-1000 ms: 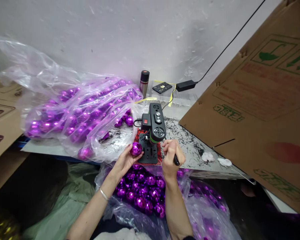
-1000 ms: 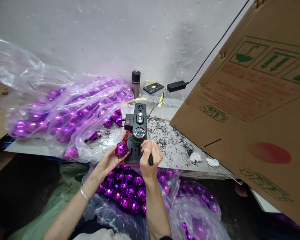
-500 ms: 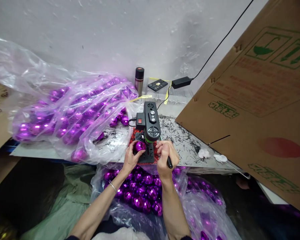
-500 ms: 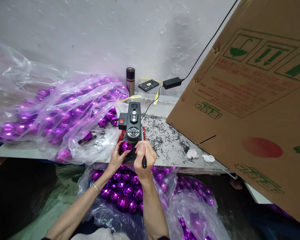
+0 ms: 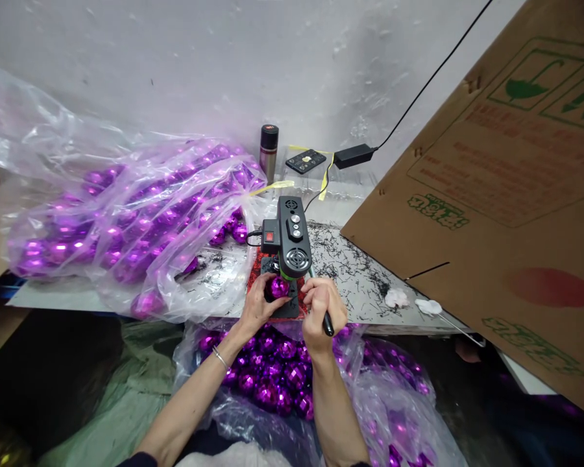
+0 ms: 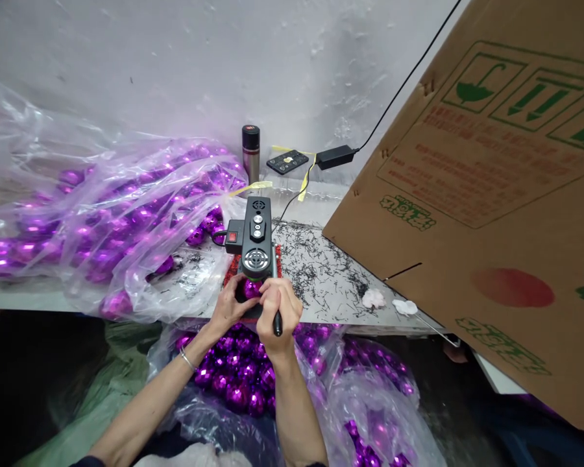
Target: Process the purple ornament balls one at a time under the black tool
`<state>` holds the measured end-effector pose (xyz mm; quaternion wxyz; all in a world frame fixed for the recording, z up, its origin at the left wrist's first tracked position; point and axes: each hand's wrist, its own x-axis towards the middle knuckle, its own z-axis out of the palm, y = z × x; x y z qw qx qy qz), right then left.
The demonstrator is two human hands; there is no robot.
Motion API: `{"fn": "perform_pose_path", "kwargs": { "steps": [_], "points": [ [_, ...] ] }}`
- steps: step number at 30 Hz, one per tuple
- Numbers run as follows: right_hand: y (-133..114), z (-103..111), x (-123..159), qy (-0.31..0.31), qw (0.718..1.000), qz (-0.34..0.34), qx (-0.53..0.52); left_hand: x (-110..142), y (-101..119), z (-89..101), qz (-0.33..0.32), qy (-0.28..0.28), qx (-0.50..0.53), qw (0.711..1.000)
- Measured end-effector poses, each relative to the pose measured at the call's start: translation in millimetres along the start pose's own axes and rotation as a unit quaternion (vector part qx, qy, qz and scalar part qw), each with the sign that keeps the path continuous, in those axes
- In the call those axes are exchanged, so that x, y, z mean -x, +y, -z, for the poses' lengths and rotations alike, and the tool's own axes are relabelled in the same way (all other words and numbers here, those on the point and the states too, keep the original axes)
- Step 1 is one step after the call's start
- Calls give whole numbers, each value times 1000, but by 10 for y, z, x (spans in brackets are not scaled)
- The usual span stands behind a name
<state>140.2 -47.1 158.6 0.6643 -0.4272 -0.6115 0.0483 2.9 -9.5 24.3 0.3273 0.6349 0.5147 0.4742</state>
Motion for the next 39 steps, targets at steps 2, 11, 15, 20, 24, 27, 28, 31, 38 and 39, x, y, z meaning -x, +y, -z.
{"fn": "perform_pose_path", "kwargs": {
  "steps": [2, 11, 15, 20, 24, 27, 28, 31, 38, 39],
  "points": [
    [5, 1, 11, 0, 1000, 0, 4, 13, -16, -17, -6, -2, -6, 1000],
    [46, -3, 63, 6, 1000, 18, 6, 27, -73, -103, -7, -2, -25, 1000],
    [180, -51, 199, 17, 999, 48, -5, 25, -82, -104, -26, 1, -29, 999],
    [275, -144, 297, 45, 996, 72, -24, 25, -77, -109, -36, 1, -41, 999],
    [311, -169, 339, 52, 996, 71, 3, 25, -71, -100, -41, -2, -35, 999],
    [351, -168, 379, 50, 996, 66, 12, 27, -67, -98, -42, -6, -35, 999],
    [364, -168, 392, 51, 996, 66, 10, 28, -66, -98, -40, -5, -37, 999],
    [394, -174, 425, 55, 996, 64, 0, 30, -62, -100, -36, -2, -40, 999],
    [432, -182, 459, 53, 997, 61, -15, 26, -41, -75, -38, -10, -31, 999],
    [436, -183, 460, 53, 996, 60, -22, 26, -40, -73, -39, -11, -31, 999]
  ]
}}
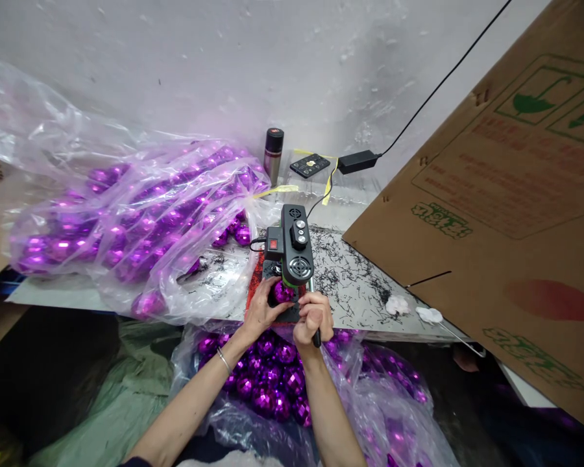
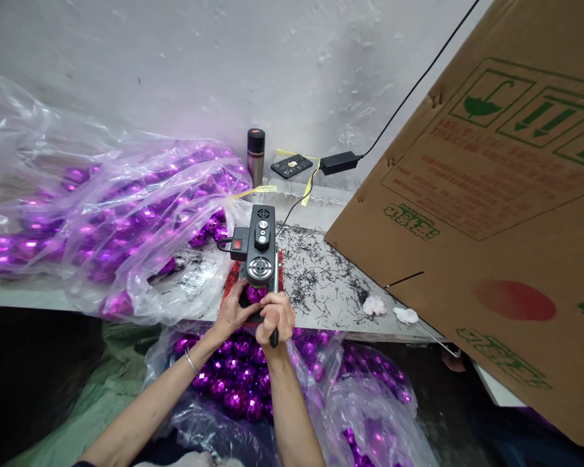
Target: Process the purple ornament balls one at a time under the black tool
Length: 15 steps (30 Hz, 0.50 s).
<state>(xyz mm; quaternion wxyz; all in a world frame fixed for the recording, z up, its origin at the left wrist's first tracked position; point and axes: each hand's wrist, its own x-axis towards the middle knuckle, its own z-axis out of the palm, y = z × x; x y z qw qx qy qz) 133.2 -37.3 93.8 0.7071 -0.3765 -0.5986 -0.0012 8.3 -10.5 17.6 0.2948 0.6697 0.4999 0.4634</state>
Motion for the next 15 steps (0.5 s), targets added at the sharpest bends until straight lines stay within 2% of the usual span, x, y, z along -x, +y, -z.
{"fn": "perform_pose_path", "kwargs": {
  "steps": [4, 15],
  "points": [
    [17, -8, 10, 6, 999, -1, -33, 3, -8, -11, -2, 2, -2, 1000],
    [39, 8, 31, 10, 1000, -10, -22, -10, -36, -40, 0, 4, 4, 1000]
  ]
}}
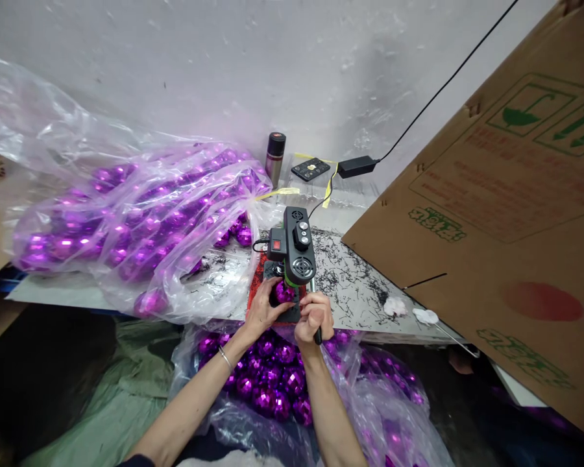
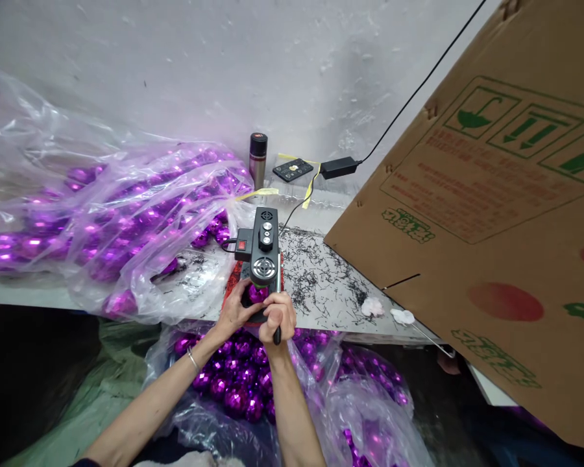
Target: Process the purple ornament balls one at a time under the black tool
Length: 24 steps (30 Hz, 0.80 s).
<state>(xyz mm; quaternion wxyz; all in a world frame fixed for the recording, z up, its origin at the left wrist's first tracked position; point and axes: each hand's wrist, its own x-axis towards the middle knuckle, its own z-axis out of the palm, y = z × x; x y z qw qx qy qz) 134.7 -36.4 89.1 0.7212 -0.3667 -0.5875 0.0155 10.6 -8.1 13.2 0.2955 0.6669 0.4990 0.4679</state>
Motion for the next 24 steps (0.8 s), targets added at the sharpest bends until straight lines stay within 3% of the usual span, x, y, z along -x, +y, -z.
{"fn": "perform_pose_path", "kwargs": {
  "steps": [7, 13, 15, 18, 21, 24],
  "points": [
    [-9, 1, -43, -24, 999, 34, 20, -24, 24, -4, 11, 1, 11, 1000],
    [-368, 15, -468, -11, 995, -94, 35, -11, 94, 11, 12, 21, 21, 999],
    [-445, 28, -571, -28, 992, -120, 36, 156, 126, 88, 6, 42, 10, 999],
    [-460, 45, -572, -39, 992, -116, 32, 624, 86, 247, -37, 45, -25, 998],
    [-418, 40, -485, -27, 996, -85, 24, 1152, -86, 356, -88, -51, -86, 991],
    [-398, 30, -443, -22, 997, -68, 22, 1473, -245, 377, -33, -135, -164, 977]
  ]
}}
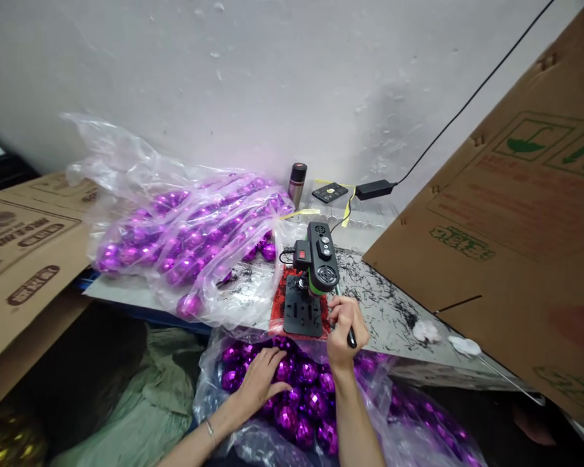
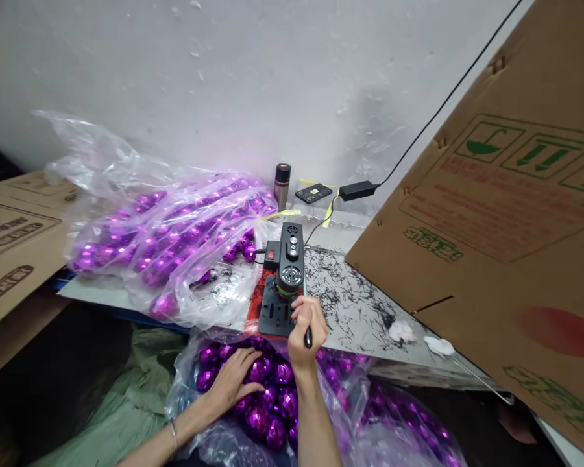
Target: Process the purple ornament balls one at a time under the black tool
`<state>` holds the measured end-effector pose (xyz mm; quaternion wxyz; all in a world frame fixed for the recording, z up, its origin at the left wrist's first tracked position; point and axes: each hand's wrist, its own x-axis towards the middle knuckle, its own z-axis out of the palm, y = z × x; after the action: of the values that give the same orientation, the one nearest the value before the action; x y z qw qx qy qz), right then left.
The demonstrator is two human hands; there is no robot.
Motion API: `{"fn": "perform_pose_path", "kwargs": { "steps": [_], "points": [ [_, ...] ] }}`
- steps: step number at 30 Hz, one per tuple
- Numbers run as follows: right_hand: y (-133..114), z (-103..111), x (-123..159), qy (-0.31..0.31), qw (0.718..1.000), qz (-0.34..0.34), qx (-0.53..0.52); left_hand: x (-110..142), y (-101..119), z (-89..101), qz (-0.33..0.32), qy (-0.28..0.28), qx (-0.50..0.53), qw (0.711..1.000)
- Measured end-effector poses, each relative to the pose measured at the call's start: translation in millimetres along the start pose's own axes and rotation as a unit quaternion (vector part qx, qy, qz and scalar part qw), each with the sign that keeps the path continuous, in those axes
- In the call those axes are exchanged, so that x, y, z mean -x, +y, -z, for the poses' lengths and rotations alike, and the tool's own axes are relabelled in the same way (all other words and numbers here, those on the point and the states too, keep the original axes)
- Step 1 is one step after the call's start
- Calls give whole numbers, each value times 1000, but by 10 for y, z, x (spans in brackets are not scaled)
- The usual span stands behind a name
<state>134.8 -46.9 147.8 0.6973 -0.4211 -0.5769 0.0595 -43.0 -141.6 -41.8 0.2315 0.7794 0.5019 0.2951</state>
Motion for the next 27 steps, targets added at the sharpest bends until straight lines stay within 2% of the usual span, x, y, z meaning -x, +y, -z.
{"fn": "perform_pose_path", "kwargs": {
  "steps": [2, 5, 7, 9, 10, 11, 12, 13, 15, 18, 21, 24, 25, 27],
  "points": [
    [-3, -3, -5, -3, 1000, 1, 0, 18, 1, -3, 24, -3, -20, 1000],
    [-5, -10, -17, -1, 1000, 10, -6, -307, 102, 225, -44, 81, 5, 996],
    [7, -16, -13, 8, 1000, 16, -10, -769, 147, 537, -90, 160, 27, 983],
    [27, -18, 0, 11, 1000, 14, -9, -1364, 112, 904, -55, 226, 8, 973],
    [38, -17, 9, 11, 1000, 12, -7, -1675, 63, 1076, -24, 233, -15, 972],
    [47, -14, 17, 7, 1000, 12, -4, -1970, 1, 1223, 15, 218, -39, 975],
    [55, -10, 25, 3, 1000, 12, -2, -2234, -68, 1337, 55, 177, -63, 981],
    [60, -7, 33, -1, 1000, 14, -1, -2455, -134, 1413, 83, 127, -79, 985],
    [62, -7, 43, -5, 1000, 18, 1, -2748, -240, 1461, 101, 80, -84, 988],
    [54, -23, 47, 3, 1000, 23, 2, -2867, -302, 1390, 104, 60, -75, 990],
    [50, -37, 40, 9, 1000, 30, 3, -2791, -294, 1364, 123, 63, -68, 988],
    [51, -32, 29, 4, 1000, 26, 4, -2630, -268, 1460, 159, 83, -51, 983],
    [49, -29, 23, 2, 1000, 21, 4, -2551, -255, 1502, 177, 101, -11, 979],
    [36, -26, 8, -1, 1000, 6, 3, -2342, -209, 1559, 217, 140, 145, 955]
  ]
}}
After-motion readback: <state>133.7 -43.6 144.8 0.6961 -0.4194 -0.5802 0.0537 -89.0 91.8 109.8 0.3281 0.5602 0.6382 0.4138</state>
